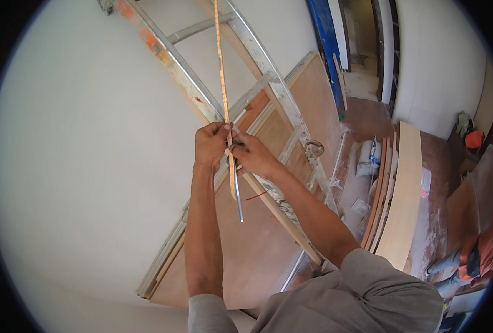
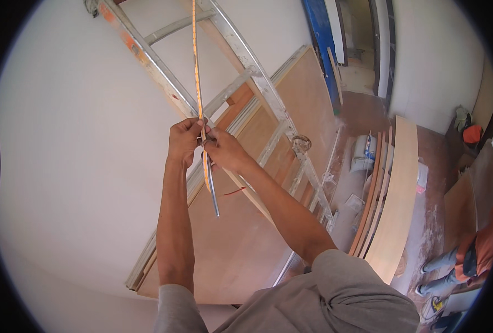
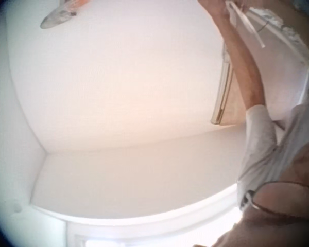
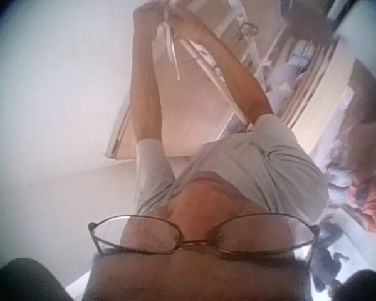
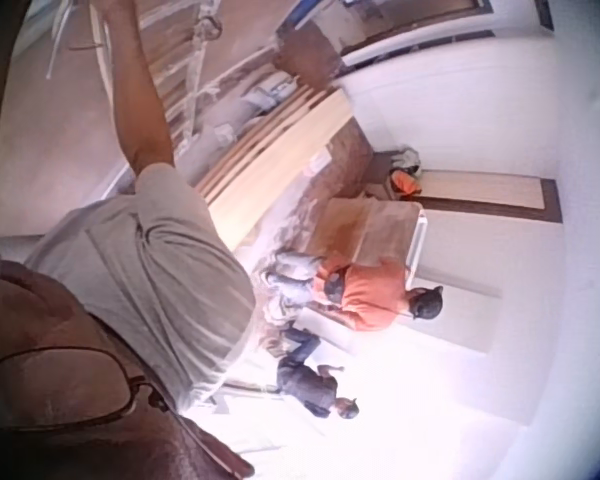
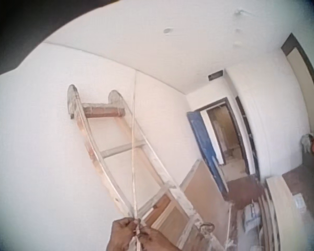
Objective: The person climbs a ladder and installs an LED strip along the ceiling edge. They peel the backing and press the strip onto the ceiling surface, working along the length of the strip. Another person is visible in the background moving materials.
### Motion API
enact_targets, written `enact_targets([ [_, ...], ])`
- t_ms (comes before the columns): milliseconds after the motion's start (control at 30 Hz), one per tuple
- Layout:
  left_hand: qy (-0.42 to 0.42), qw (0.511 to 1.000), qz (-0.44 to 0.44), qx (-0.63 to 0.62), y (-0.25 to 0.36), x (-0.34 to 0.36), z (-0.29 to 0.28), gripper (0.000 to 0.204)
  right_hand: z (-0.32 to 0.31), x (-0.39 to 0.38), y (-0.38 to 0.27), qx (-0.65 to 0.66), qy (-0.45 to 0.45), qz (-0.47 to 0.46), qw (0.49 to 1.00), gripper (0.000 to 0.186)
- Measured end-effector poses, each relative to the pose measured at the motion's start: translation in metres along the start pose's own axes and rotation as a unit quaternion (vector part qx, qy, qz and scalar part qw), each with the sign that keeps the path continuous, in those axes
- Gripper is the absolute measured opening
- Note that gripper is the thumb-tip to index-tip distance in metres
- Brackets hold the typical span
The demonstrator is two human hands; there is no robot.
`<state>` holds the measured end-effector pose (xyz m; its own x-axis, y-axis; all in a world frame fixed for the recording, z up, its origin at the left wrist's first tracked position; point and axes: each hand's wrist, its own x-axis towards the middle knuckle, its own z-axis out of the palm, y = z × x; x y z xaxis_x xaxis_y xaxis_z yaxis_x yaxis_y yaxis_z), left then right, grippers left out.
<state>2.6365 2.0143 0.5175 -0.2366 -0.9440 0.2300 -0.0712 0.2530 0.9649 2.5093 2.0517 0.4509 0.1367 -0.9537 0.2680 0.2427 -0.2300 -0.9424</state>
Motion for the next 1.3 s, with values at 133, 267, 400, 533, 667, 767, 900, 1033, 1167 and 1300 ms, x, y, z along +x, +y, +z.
enact_targets([
  [133, 0.020, 1.000, -0.005, 0.011, -0.008, 0.008, 0.005, 0.018, -0.002, 0.003, 0.006, -0.051, 0.027, -0.049, 0.997, 0.035],
  [267, 0.035, 0.999, -0.013, 0.030, -0.015, 0.014, 0.005, 0.018, 0.001, 0.003, 0.006, -0.094, 0.044, -0.051, 0.993, 0.035],
  [400, 0.042, 0.999, 0.000, 0.003, -0.021, 0.015, 0.010, 0.018, -0.003, 0.006, 0.013, -0.145, 0.082, -0.096, 0.981, 0.032],
  [533, -0.019, 0.997, -0.037, -0.069, -0.008, 0.004, 0.004, 0.022, -0.006, 0.005, 0.019, -0.107, 0.070, -0.064, 0.990, 0.033],
  [667, -0.024, 0.996, -0.048, -0.065, -0.007, 0.004, -0.001, 0.024, -0.005, 0.004, 0.018, -0.109, 0.072, -0.051, 0.990, 0.033],
  [767, -0.028, 0.998, -0.031, -0.040, -0.009, 0.006, -0.001, 0.024, -0.002, -0.001, 0.009, -0.100, 0.068, -0.043, 0.992, 0.033],
  [900, -0.001, 1.000, -0.022, -0.005, -0.014, 0.012, 0.003, 0.021, -0.001, -0.003, 0.008, -0.102, 0.050, -0.027, 0.993, 0.030],
  [1033, 0.024, 0.999, -0.020, -0.012, -0.018, 0.016, 0.009, 0.019, -0.001, -0.001, 0.016, -0.082, 0.060, -0.055, 0.993, 0.028],
  [1167, 0.023, 0.999, -0.036, -0.026, -0.016, 0.011, 0.011, 0.019, -0.002, -0.003, 0.019, -0.059, 0.081, -0.025, 0.995, 0.026],
  [1300, 0.000, 0.998, -0.049, -0.049, -0.009, 0.006, 0.007, 0.018, 0.004, -0.007, 0.018, -0.152, 0.106, -0.082, 0.979, 0.021],
])
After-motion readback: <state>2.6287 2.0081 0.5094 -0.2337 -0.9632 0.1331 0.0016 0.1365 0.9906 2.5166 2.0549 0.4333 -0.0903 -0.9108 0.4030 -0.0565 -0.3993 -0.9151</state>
